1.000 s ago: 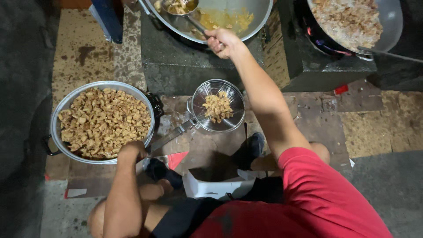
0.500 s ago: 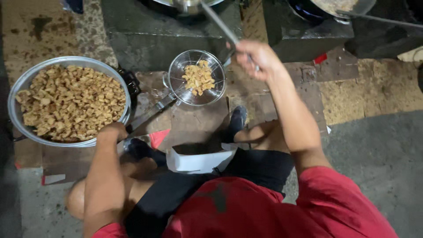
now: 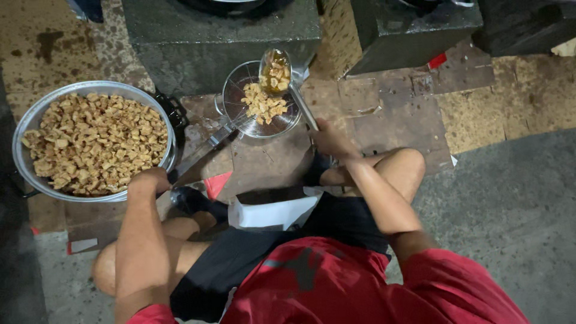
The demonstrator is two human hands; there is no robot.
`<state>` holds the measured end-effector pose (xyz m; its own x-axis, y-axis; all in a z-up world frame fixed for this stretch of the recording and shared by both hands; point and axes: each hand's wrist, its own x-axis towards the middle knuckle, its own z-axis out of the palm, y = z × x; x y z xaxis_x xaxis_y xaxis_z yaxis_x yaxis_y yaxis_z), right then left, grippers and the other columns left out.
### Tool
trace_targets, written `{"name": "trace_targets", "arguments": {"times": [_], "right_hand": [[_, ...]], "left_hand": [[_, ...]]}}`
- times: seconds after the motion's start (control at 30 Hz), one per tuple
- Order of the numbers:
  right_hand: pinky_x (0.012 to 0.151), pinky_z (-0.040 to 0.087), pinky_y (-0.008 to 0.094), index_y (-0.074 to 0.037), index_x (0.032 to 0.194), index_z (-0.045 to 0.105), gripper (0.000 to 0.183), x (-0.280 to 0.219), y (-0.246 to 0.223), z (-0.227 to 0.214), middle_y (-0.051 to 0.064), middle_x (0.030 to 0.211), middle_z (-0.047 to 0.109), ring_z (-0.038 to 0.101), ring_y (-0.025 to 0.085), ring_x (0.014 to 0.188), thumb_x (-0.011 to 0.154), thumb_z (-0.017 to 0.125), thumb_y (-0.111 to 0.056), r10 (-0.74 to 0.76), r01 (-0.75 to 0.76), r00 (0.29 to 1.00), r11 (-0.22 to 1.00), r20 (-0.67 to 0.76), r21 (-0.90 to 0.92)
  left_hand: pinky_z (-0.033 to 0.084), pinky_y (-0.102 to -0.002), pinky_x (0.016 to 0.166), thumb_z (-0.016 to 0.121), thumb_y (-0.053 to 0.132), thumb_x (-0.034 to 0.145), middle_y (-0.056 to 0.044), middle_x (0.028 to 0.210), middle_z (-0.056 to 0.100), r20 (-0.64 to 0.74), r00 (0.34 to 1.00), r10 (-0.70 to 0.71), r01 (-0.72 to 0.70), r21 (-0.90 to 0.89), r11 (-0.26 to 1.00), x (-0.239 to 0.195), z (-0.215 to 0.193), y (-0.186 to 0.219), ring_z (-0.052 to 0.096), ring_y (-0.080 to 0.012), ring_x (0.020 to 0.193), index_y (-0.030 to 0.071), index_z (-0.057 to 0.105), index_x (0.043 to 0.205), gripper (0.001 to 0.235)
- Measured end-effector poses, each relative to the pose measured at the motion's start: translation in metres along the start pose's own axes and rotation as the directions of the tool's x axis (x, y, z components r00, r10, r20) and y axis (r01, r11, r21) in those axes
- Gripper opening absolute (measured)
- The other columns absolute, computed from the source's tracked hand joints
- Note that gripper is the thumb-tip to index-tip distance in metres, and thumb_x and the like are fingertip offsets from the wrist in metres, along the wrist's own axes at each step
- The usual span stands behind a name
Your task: The person scoops fried food pieces from a wok using a ladle and pours them into a strainer held over a container to drain excess oil. The person repeats this process multiple times, transferring the food from the wok to the strainer.
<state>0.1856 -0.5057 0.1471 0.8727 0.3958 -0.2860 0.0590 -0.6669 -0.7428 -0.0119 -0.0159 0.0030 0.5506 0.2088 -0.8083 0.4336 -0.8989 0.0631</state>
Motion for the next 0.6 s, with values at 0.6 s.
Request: {"name": "trace_targets", "arguments": {"times": [0.6], "right_hand": [[0.043,0.038,0.035,-0.012,0.146,0.051,0.049,-0.037,0.049,0.0,0.006,0.076,0.059,0.048,0.02,0.053,0.1,0.062,-0.023,0.147,-0.138,0.989,0.933,0.0,0.333]], "left_hand": [[0.059,-0.046,0.098,0.075,0.018,0.079,-0.021,0.127,0.075,0.017,0.998,-0.063,0.063,-0.029,0.998,-0.013,-0.004,0.006,0.074,-0.0359,0.117,0.004,0.076,0.12,0.043]]}}
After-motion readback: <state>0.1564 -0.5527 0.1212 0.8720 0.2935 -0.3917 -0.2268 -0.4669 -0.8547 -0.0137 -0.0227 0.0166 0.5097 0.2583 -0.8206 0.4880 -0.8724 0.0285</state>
